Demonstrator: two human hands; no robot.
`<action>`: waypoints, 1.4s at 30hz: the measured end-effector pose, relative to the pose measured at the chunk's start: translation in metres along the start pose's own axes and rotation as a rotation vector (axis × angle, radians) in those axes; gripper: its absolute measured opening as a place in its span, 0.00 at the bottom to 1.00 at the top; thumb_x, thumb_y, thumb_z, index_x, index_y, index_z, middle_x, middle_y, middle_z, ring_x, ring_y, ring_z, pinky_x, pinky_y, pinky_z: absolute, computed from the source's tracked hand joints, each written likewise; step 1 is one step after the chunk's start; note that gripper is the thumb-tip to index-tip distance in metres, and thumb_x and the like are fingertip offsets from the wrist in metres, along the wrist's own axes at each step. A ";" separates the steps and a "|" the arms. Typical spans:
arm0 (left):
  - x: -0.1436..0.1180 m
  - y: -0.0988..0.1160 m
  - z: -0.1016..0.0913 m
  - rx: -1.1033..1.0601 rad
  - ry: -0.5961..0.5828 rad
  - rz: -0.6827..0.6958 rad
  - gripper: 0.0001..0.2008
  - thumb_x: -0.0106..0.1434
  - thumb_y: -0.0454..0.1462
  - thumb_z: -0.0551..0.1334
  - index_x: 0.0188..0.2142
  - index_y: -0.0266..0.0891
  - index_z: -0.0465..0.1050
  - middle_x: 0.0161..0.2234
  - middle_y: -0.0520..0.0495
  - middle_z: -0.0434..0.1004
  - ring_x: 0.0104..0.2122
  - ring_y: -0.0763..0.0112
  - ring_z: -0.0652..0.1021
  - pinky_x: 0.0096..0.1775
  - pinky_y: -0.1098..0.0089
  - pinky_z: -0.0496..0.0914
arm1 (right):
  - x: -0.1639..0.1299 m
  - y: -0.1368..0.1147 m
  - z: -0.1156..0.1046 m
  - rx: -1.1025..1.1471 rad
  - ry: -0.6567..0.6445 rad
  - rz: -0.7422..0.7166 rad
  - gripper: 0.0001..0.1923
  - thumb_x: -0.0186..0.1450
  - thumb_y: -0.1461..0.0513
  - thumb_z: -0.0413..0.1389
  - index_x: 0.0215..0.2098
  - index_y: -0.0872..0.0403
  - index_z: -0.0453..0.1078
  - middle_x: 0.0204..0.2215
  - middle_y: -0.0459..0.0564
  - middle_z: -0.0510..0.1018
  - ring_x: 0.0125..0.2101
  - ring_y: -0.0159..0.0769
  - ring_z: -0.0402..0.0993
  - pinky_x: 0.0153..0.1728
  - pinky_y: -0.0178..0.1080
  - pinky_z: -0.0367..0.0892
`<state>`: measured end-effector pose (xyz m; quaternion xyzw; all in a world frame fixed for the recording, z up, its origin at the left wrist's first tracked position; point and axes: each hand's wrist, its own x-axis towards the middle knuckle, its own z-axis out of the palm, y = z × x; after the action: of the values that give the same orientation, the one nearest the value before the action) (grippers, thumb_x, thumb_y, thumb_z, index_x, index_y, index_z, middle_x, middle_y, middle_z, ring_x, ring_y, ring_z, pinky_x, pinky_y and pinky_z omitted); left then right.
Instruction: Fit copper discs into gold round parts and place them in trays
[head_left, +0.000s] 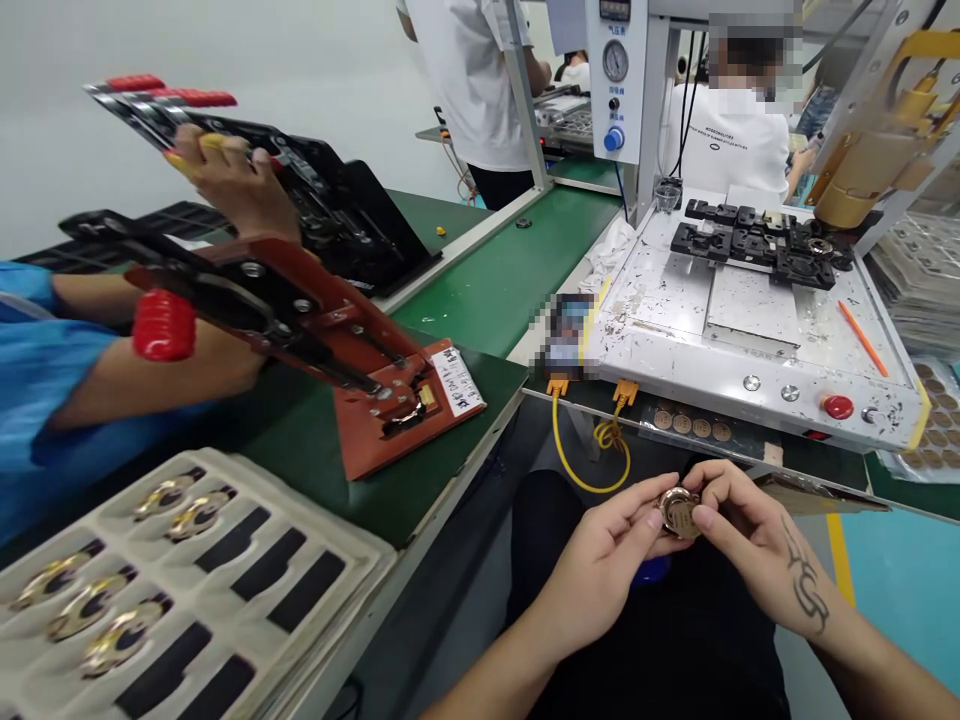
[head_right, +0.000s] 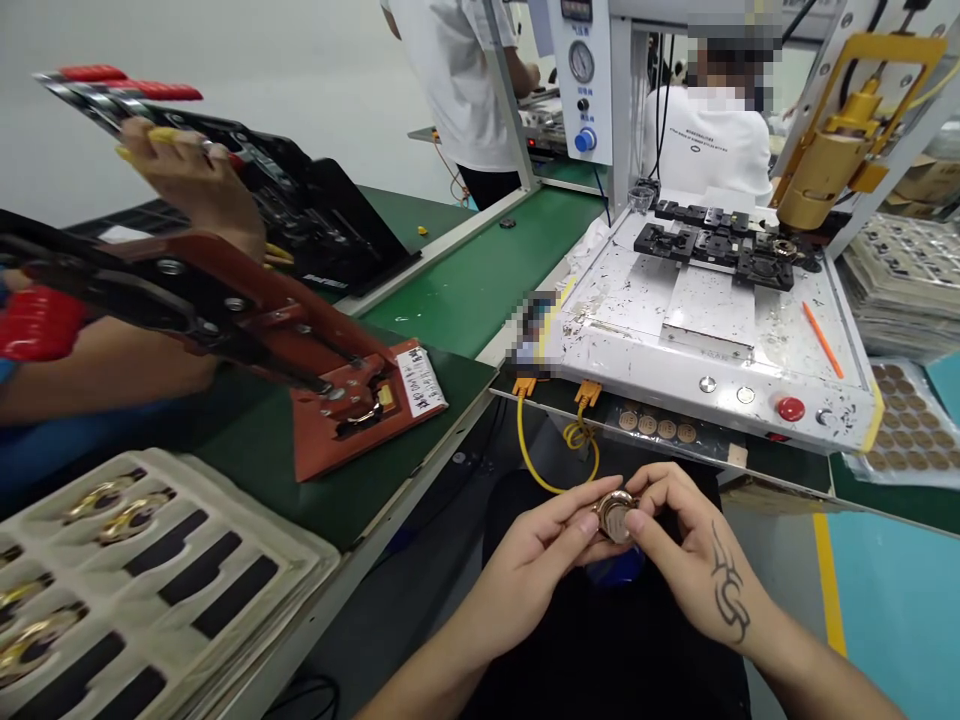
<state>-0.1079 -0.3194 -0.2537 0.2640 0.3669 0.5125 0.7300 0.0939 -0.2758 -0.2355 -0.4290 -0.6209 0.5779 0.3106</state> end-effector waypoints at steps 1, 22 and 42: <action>0.000 -0.001 0.001 0.006 0.003 0.003 0.23 0.69 0.48 0.74 0.59 0.44 0.84 0.55 0.39 0.87 0.54 0.50 0.86 0.59 0.52 0.81 | 0.001 -0.001 0.002 -0.002 -0.006 0.002 0.14 0.77 0.51 0.60 0.36 0.49 0.71 0.48 0.50 0.76 0.46 0.41 0.73 0.47 0.40 0.69; -0.005 -0.019 0.006 0.307 0.033 0.091 0.24 0.75 0.45 0.67 0.65 0.38 0.77 0.57 0.36 0.86 0.53 0.52 0.87 0.60 0.55 0.80 | -0.003 0.019 0.012 -0.196 0.091 -0.095 0.13 0.79 0.56 0.57 0.35 0.48 0.67 0.46 0.51 0.74 0.45 0.43 0.75 0.45 0.43 0.70; 0.001 0.000 -0.007 0.378 0.154 0.105 0.18 0.68 0.45 0.73 0.53 0.37 0.82 0.47 0.39 0.88 0.42 0.60 0.86 0.48 0.63 0.82 | 0.018 0.024 0.011 0.093 -0.004 0.092 0.20 0.73 0.44 0.64 0.37 0.51 0.73 0.26 0.43 0.74 0.25 0.33 0.67 0.28 0.37 0.64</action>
<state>-0.1136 -0.3187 -0.2581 0.3751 0.4972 0.4906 0.6095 0.0802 -0.2651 -0.2622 -0.4413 -0.5734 0.6207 0.3021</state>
